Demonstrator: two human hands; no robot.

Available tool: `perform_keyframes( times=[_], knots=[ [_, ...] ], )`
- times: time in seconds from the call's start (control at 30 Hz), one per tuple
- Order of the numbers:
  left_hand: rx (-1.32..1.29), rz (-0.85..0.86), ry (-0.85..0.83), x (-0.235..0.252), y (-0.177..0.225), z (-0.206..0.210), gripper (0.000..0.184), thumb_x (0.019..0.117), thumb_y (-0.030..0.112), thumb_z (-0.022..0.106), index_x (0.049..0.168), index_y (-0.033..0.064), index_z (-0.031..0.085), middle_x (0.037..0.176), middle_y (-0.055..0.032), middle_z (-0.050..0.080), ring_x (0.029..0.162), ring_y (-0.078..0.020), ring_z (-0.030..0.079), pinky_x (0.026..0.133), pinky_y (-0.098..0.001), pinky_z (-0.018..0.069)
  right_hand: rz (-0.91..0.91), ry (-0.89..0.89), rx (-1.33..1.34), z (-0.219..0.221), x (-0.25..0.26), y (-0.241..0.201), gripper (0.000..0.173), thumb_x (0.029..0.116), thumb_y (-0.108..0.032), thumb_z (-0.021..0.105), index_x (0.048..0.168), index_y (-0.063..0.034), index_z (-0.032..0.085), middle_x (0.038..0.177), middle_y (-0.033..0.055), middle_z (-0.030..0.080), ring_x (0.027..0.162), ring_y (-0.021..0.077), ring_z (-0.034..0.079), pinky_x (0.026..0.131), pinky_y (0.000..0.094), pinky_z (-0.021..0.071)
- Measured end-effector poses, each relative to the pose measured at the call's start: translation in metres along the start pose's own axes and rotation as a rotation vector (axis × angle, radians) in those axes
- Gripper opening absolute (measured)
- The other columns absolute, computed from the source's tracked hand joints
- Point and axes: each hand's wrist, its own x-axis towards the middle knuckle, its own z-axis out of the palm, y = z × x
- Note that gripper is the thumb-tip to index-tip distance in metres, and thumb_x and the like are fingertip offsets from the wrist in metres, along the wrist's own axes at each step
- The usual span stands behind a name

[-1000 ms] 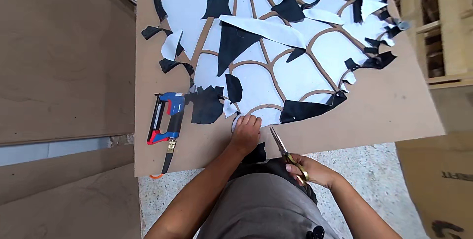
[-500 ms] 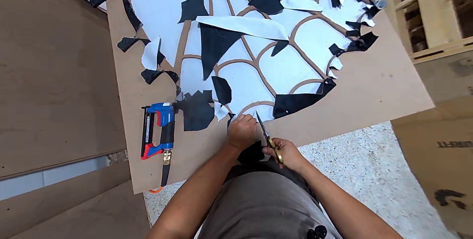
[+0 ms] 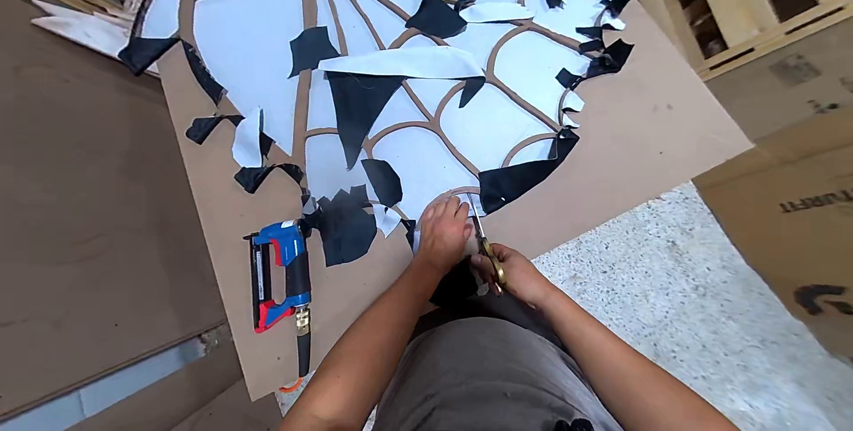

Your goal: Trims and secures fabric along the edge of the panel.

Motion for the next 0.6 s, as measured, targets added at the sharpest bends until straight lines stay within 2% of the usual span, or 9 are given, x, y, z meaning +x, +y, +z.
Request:
perform_keyframes(
  times=[0.03, 0.1, 0.2, 0.3, 0.4, 0.47, 0.53, 0.57, 0.6],
  knots=[
    [0.016, 0.038, 0.07, 0.002, -0.002, 0.006, 0.026, 0.1004, 0.025, 0.061, 0.116, 0.0089, 0.074, 0.125, -0.0094, 0.07, 0.123, -0.0261, 0.064, 0.106, -0.0456, 0.0515, -0.007, 0.011, -0.001, 0.002, -0.001, 0.0, 0.044, 0.0964, -0.047, 0.07, 0.111, -0.0063, 0.062, 0.075, 0.0062, 0.065, 0.058, 0.0149, 0.06, 0.056, 0.0304, 0.0534],
    [0.023, 0.072, 0.166, 0.006, -0.005, 0.011, 0.021, 0.0999, 0.016, 0.058, 0.099, 0.0085, 0.077, 0.109, -0.0051, 0.076, 0.111, -0.0211, 0.07, 0.097, -0.0415, 0.0563, -0.007, 0.072, -0.072, 0.006, -0.006, 0.004, 0.043, 0.0941, -0.049, 0.072, 0.105, -0.0077, 0.065, 0.07, 0.0051, 0.065, 0.054, 0.0148, 0.06, 0.052, 0.0308, 0.0534],
    [-0.042, 0.061, 0.181, 0.001, -0.01, 0.004, 0.02, 0.0987, 0.014, 0.058, 0.095, 0.0082, 0.077, 0.103, -0.0048, 0.076, 0.102, -0.02, 0.073, 0.089, -0.0409, 0.06, 0.001, 0.105, -0.247, 0.008, -0.026, 0.012, 0.046, 0.0905, -0.056, 0.073, 0.105, -0.0132, 0.068, 0.072, 0.0031, 0.067, 0.054, 0.0156, 0.064, 0.053, 0.0349, 0.0578],
    [-0.167, -0.032, 0.194, 0.0, -0.015, -0.006, 0.019, 0.0999, 0.017, 0.061, 0.099, 0.0102, 0.079, 0.104, -0.0043, 0.077, 0.097, -0.019, 0.075, 0.085, -0.0429, 0.0621, 0.003, 0.259, -0.386, -0.008, -0.056, 0.006, 0.05, 0.0883, -0.056, 0.075, 0.118, -0.017, 0.068, 0.081, 0.0029, 0.072, 0.063, 0.0178, 0.069, 0.06, 0.0405, 0.0613],
    [-0.243, -0.097, 0.179, 0.005, -0.014, -0.016, 0.019, 0.1004, 0.018, 0.063, 0.099, 0.0086, 0.079, 0.104, -0.0067, 0.077, 0.098, -0.0217, 0.074, 0.088, -0.046, 0.0607, 0.014, 0.499, -0.673, -0.054, -0.058, -0.029, 0.058, 0.0884, -0.044, 0.08, 0.133, -0.0119, 0.062, 0.094, 0.0156, 0.072, 0.083, 0.0343, 0.071, 0.075, 0.0605, 0.0574],
    [-0.277, -0.139, 0.136, 0.016, -0.011, -0.027, 0.019, 0.101, 0.019, 0.063, 0.103, 0.0089, 0.078, 0.111, -0.0058, 0.076, 0.107, -0.0208, 0.072, 0.096, -0.0446, 0.0581, -0.017, 0.629, -0.894, -0.089, -0.039, -0.061, 0.072, 0.0865, -0.033, 0.081, 0.147, -0.0095, 0.051, 0.118, 0.0251, 0.067, 0.104, 0.0462, 0.067, 0.085, 0.0695, 0.0539],
    [-0.295, -0.173, 0.078, 0.028, -0.01, -0.039, 0.021, 0.1019, 0.019, 0.062, 0.105, 0.0073, 0.078, 0.115, -0.0063, 0.075, 0.11, -0.0223, 0.07, 0.099, -0.0454, 0.0557, -0.136, 0.712, -1.102, -0.107, -0.019, -0.096, 0.081, 0.087, -0.029, 0.079, 0.154, -0.004, 0.042, 0.14, 0.0322, 0.054, 0.125, 0.0536, 0.055, 0.095, 0.0724, 0.0483],
    [-0.294, -0.181, 0.046, 0.034, -0.01, -0.044, 0.021, 0.1022, 0.019, 0.061, 0.105, 0.0072, 0.078, 0.116, -0.0061, 0.075, 0.11, -0.0224, 0.07, 0.099, -0.0457, 0.0553, -0.238, 0.705, -1.176, -0.104, -0.009, -0.113, 0.076, 0.088, -0.025, 0.077, 0.152, -0.0023, 0.044, 0.143, 0.0319, 0.052, 0.13, 0.053, 0.052, 0.099, 0.0716, 0.0462],
    [-0.29, -0.183, 0.014, 0.038, -0.011, -0.049, 0.022, 0.1026, 0.02, 0.06, 0.105, 0.0077, 0.078, 0.116, -0.0056, 0.075, 0.111, -0.0222, 0.07, 0.099, -0.046, 0.0551, -0.356, 0.636, -1.24, -0.095, 0.003, -0.128, 0.07, 0.0878, -0.024, 0.077, 0.149, -0.0021, 0.049, 0.141, 0.0293, 0.055, 0.128, 0.0499, 0.055, 0.1, 0.069, 0.0471]
  ],
)
